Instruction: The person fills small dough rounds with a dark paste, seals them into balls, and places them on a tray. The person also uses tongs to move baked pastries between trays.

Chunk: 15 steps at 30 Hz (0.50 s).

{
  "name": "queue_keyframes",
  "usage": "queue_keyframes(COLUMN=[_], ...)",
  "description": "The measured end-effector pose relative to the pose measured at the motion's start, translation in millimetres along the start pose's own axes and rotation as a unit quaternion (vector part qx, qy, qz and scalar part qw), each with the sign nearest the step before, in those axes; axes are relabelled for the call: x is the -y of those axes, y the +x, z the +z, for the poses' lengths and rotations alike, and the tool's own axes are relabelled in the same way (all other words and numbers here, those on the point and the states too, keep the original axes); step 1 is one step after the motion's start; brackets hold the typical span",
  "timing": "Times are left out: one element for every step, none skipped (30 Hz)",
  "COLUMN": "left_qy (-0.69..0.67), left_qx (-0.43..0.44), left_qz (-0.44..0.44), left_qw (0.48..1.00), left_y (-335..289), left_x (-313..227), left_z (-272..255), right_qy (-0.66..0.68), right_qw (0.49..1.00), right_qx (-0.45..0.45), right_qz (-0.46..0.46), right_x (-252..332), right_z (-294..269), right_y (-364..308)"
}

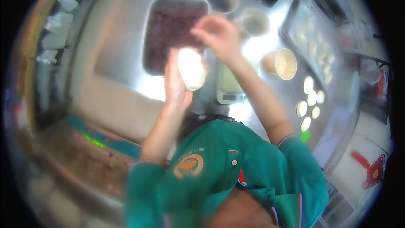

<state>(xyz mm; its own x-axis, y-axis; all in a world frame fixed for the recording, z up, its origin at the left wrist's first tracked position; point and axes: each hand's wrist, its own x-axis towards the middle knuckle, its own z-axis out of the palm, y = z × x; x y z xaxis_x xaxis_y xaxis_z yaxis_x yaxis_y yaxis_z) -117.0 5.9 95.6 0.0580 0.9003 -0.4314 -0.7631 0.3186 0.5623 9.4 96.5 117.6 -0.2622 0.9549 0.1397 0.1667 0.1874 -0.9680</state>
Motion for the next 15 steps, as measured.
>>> queue_keyframes(left_qy=[-0.015, -0.03, -0.048, -0.04, -0.033, -0.023, -0.017, -0.019, -0.026, -0.035, -0.048, -0.06, -0.074, -0.072, -0.069], left_qx=[-0.007, -0.014, -0.024, -0.03, -0.036, -0.043, -0.059, -0.062, -0.069, -0.077, -0.075, -0.073, -0.071, -0.077, -0.082], left_qz=[0.01, 0.021, 0.033, 0.035, 0.03, 0.024, 0.023, 0.016, 0.011, 0.002, -0.006, -0.008, -0.01, -0.006, -0.01], left_qw=[1.0, 0.999, 0.998, 0.998, 0.998, 0.999, 0.998, 0.998, 0.997, 0.996, 0.996, 0.995, 0.995, 0.994, 0.994], left_y=[-1, -2, -1, 2, 4, 4, 2, 3, 1, -2, -5, -7, -8, -8, -12], left_x=[0, -1, -3, -5, -6, -5, -4, -4, -2, 1, 4, 5, 6, 8, 12], left_z=[1, 1, -3, -6, -10, -13, -19, -25, -31, -37, -41, -44, -46, -46, -47], right_qy=[-0.048, 0.038, 0.125, 0.209, 0.08, -0.343, -0.435, -0.525, -0.499, -0.472, -0.445, -0.451, -0.457, -0.462, -0.416], right_qw=[0.998, 0.999, 0.991, 0.974, 0.99, 0.921, 0.869, 0.801, 0.813, 0.824, 0.834, 0.817, 0.8, 0.781, 0.798], right_qx=[-0.018, 0.014, 0.045, 0.075, 0.112, 0.087, 0.135, 0.18, 0.18, 0.182, 0.184, 0.189, 0.195, 0.201, 0.181], right_qz=[-0.02, 0.003, 0.025, 0.046, 0.025, -0.162, -0.192, -0.223, -0.242, -0.257, -0.271, -0.304, -0.337, -0.369, -0.395], right_x=[1, -1, -7, -18, -42, -80, -93, -100, -106, -110, -114, -110, -102, -97, -100], right_z=[3, 8, 13, 14, 8, 1, -2, -8, -13, -19, -26, -29, -34, -41, -52], right_y=[2, 6, 14, 24, 38, 52, 60, 68, 74, 75, 74, 73, 72, 72, 66])
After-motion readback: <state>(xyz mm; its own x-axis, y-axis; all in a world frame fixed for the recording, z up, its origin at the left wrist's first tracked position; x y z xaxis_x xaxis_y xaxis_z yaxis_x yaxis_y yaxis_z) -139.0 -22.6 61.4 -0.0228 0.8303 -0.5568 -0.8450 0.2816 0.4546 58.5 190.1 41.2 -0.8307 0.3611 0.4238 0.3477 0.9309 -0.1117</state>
